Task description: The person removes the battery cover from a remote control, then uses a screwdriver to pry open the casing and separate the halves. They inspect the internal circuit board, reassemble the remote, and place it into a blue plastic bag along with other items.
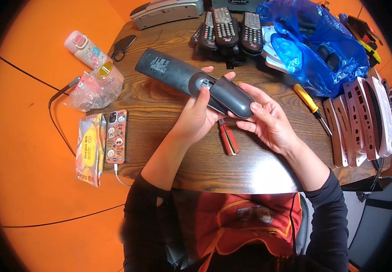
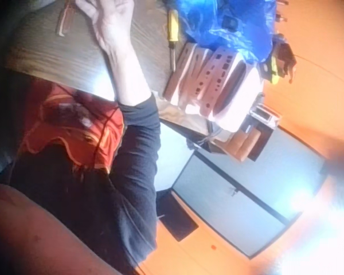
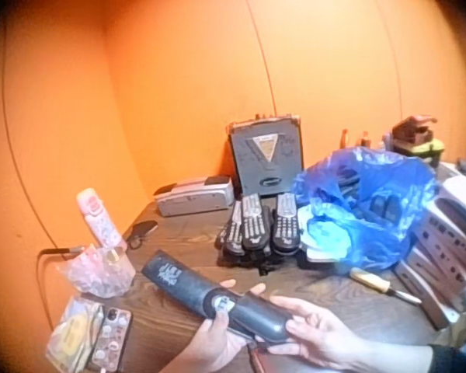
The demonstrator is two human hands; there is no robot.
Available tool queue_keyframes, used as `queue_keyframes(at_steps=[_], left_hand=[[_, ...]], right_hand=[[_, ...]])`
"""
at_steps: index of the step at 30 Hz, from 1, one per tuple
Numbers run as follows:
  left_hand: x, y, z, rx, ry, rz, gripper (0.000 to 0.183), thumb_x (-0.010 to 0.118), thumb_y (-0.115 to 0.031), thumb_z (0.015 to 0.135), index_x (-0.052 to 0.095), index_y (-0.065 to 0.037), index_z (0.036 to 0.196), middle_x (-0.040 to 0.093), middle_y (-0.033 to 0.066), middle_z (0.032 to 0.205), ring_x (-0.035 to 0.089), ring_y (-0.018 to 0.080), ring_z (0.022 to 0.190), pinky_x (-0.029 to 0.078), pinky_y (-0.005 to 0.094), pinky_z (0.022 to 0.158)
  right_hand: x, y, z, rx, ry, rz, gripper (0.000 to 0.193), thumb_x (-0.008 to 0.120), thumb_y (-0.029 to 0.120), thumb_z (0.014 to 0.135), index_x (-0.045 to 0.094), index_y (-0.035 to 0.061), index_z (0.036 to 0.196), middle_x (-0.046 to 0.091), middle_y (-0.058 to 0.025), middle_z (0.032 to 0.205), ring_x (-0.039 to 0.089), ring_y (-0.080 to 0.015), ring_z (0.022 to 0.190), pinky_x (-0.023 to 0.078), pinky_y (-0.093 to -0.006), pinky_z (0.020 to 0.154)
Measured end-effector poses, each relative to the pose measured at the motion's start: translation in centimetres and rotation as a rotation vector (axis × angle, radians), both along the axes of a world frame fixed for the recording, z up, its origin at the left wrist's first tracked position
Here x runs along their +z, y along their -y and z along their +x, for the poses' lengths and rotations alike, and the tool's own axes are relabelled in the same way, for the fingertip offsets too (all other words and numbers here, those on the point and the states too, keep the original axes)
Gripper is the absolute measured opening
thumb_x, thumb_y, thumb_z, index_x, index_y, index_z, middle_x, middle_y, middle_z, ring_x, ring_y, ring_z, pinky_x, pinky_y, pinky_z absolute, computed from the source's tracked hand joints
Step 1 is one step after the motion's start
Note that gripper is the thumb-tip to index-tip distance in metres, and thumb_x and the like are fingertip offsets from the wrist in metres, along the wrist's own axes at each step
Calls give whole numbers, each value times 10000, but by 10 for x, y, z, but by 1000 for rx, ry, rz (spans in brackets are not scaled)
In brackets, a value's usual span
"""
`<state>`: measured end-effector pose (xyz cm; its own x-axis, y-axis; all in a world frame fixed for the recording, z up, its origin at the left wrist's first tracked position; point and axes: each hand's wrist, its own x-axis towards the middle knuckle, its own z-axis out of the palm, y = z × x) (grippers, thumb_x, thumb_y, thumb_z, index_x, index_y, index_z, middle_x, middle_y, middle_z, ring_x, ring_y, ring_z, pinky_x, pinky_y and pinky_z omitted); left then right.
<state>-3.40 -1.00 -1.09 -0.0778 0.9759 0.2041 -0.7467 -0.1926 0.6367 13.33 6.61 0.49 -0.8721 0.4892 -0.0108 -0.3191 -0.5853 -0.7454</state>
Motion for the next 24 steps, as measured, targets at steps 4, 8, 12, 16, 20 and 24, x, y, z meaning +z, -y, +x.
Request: queue_keyframes(at_steps=[4,8,12,16,20,24], left_hand=[[0,2,2,77,-137,20,637,605,-196,837,191,-212,1321,307,162,1360,464,278,1139,468,427,870],[3,3,4,103,-150,-50,687,623,-68,803,199,-210,1325,316,163,1355,484,266,1114,474,419,863],[6,3,5,95,-151,-68,714,625,-16,782,201,-202,1326,325,172,1348,489,255,1109,463,397,879],[5,2,7,94,-219,-65,723,626,0,768,195,-162,1325,363,190,1318,494,241,1105,445,369,904],[4,1,8,112,-306,-66,686,605,-10,771,205,-117,1318,402,207,1282,501,234,1094,433,355,918],[7,2,9,89,-302,-65,682,588,-30,778,195,-98,1332,401,219,1281,499,239,1099,423,353,928]], right_hand=[[-2,-1,4,16,156,138,464,514,142,892,330,45,1307,608,-170,952,649,-210,767,548,-268,635],[-4,-3,5,42,203,196,454,526,140,887,356,63,1301,626,-159,877,648,-180,697,535,-238,569],[-6,-3,4,18,202,277,437,530,136,884,382,70,1290,628,-143,867,638,-161,674,529,-233,566],[-5,-2,6,37,246,288,430,528,123,883,391,77,1288,633,-121,842,634,-144,672,518,-217,560],[-4,-2,7,32,312,359,435,530,118,881,390,78,1291,638,-97,828,631,-127,684,511,-203,560],[-4,3,2,-39,343,329,453,549,96,866,389,75,1289,637,-83,852,630,-124,712,524,-209,597]])
